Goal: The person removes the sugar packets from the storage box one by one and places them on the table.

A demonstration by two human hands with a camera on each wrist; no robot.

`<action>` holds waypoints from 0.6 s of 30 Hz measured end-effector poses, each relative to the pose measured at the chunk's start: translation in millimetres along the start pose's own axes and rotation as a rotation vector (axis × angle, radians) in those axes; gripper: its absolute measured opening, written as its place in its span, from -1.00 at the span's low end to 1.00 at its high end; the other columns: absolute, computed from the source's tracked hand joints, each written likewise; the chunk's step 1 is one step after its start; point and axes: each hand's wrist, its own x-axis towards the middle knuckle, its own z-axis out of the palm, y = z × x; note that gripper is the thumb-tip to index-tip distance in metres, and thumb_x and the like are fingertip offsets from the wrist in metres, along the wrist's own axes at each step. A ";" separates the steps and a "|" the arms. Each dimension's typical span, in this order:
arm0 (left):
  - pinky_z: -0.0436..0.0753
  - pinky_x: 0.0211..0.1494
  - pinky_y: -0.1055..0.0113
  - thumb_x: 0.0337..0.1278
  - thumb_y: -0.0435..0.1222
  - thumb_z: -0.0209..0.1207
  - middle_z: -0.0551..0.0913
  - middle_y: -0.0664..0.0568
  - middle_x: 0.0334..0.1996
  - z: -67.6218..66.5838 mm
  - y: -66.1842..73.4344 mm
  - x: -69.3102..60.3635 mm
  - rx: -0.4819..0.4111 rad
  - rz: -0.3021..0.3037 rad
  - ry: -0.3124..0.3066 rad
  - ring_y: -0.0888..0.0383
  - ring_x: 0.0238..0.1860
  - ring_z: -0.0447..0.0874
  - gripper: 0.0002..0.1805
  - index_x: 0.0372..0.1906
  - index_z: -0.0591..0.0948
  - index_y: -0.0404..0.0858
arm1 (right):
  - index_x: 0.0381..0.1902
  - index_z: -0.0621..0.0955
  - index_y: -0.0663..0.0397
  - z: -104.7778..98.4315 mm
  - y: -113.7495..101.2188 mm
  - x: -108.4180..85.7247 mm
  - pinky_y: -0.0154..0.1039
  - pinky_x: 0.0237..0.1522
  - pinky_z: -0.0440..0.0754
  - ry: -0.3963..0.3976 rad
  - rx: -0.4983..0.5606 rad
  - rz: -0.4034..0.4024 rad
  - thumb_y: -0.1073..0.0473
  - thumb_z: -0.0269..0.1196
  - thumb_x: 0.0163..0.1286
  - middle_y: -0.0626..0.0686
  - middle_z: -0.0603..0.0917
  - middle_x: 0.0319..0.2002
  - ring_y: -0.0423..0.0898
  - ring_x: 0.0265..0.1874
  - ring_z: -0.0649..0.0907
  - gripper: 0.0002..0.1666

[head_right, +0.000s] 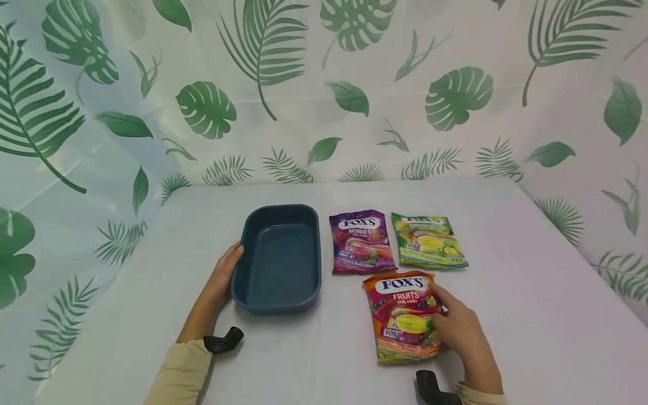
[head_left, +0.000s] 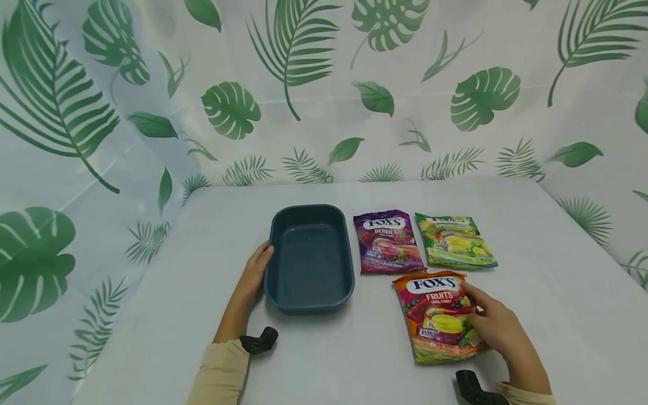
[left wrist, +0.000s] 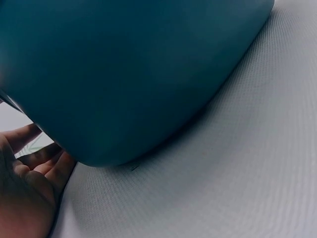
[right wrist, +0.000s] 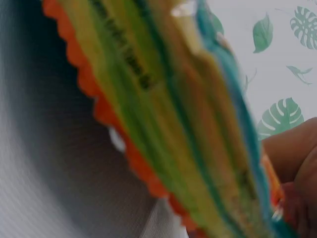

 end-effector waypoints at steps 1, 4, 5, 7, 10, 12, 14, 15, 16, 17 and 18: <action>-0.10 0.41 -0.07 0.27 0.12 -0.18 0.10 -0.05 0.40 0.6 -0.2 0.4 -0.004 0.001 0.002 -0.04 0.43 -0.07 -0.32 0.38 0.15 -0.15 | 0.38 0.05 0.20 -0.5 1.0 0.9 0.21 -0.10 0.45 0.007 -0.032 0.000 0.25 0.01 0.24 0.51 0.22 0.19 0.40 -0.02 0.41 -0.24; -0.10 0.41 -0.06 0.29 0.09 -0.17 0.11 -0.07 0.40 1.9 -0.2 2.2 -0.010 0.007 0.007 -0.04 0.43 -0.07 -0.33 0.37 0.15 -0.17 | 0.36 0.07 0.28 -1.7 3.1 4.7 0.29 -0.06 0.38 0.016 -0.101 -0.004 0.23 0.03 0.22 0.52 0.23 0.19 0.44 -0.01 0.38 -0.24; -0.09 0.41 -0.06 0.29 0.09 -0.17 0.11 -0.07 0.40 1.9 -0.4 3.1 -0.008 0.008 0.009 -0.04 0.43 -0.06 -0.34 0.37 0.16 -0.18 | 0.35 0.07 0.29 -1.9 3.3 5.8 0.31 -0.05 0.37 0.016 -0.112 0.000 0.23 0.03 0.22 0.52 0.23 0.18 0.44 -0.01 0.38 -0.24; -0.08 0.41 -0.07 0.29 0.08 -0.17 0.12 -0.07 0.40 2.7 -0.9 4.7 -0.003 0.007 0.011 -0.05 0.43 -0.06 -0.35 0.37 0.16 -0.18 | 0.35 0.08 0.30 -1.2 4.5 8.3 0.34 -0.03 0.34 0.013 -0.130 0.014 0.23 0.04 0.21 0.52 0.22 0.18 0.45 0.00 0.36 -0.23; -0.07 0.40 -0.09 0.28 0.09 -0.17 0.13 -0.09 0.39 4.2 -2.0 6.4 0.007 0.012 0.011 -0.06 0.42 -0.05 -0.34 0.36 0.18 -0.18 | 0.35 0.07 0.29 0.4 5.8 10.7 0.36 -0.01 0.32 0.011 -0.141 0.039 0.24 0.04 0.20 0.53 0.22 0.19 0.46 0.00 0.35 -0.22; -0.07 0.40 -0.09 0.27 0.11 -0.17 0.13 -0.09 0.39 5.4 -2.5 7.0 0.017 0.013 0.010 -0.07 0.42 -0.05 -0.33 0.36 0.18 -0.18 | 0.35 0.07 0.29 2.2 6.7 11.8 0.37 0.00 0.30 0.009 -0.143 0.057 0.24 0.04 0.19 0.53 0.21 0.19 0.47 0.03 0.33 -0.22; -0.07 0.39 -0.10 0.26 0.13 -0.17 0.13 -0.09 0.39 6.1 -3.2 8.0 0.026 0.020 0.010 -0.07 0.42 -0.04 -0.31 0.36 0.18 -0.17 | 0.35 0.08 0.31 3.9 6.4 11.7 0.37 0.01 0.29 0.014 -0.153 0.065 0.25 0.04 0.19 0.53 0.21 0.19 0.48 0.05 0.31 -0.22; -0.06 0.39 -0.11 0.26 0.14 -0.17 0.13 -0.09 0.39 6.1 -4.0 8.6 0.032 0.024 0.009 -0.08 0.42 -0.04 -0.30 0.36 0.18 -0.18 | 0.34 0.08 0.33 4.8 6.3 11.4 0.36 0.02 0.29 0.018 -0.159 0.069 0.26 0.05 0.19 0.53 0.22 0.19 0.49 0.07 0.30 -0.23; -0.06 0.39 -0.11 0.26 0.14 -0.18 0.13 -0.10 0.39 6.3 -4.7 9.0 0.033 0.026 0.006 -0.08 0.42 -0.04 -0.30 0.36 0.18 -0.18 | 0.34 0.08 0.34 5.8 6.6 11.1 0.36 0.02 0.29 0.021 -0.165 0.073 0.25 0.05 0.19 0.52 0.22 0.19 0.49 0.08 0.30 -0.23; -0.06 0.39 -0.11 0.26 0.14 -0.17 0.13 -0.10 0.39 6.4 -5.4 9.1 0.032 0.028 0.003 -0.08 0.42 -0.04 -0.30 0.36 0.18 -0.18 | 0.33 0.08 0.36 6.8 7.2 10.6 0.36 0.03 0.28 0.024 -0.168 0.078 0.26 0.06 0.19 0.51 0.24 0.18 0.48 0.08 0.30 -0.23; -0.06 0.39 -0.11 0.26 0.14 -0.17 0.13 -0.10 0.39 6.4 -6.2 9.2 0.026 0.028 -0.001 -0.08 0.42 -0.03 -0.30 0.36 0.18 -0.17 | 0.33 0.08 0.37 7.4 7.5 10.0 0.36 0.03 0.28 0.026 -0.170 0.084 0.26 0.06 0.18 0.51 0.25 0.18 0.48 0.09 0.29 -0.23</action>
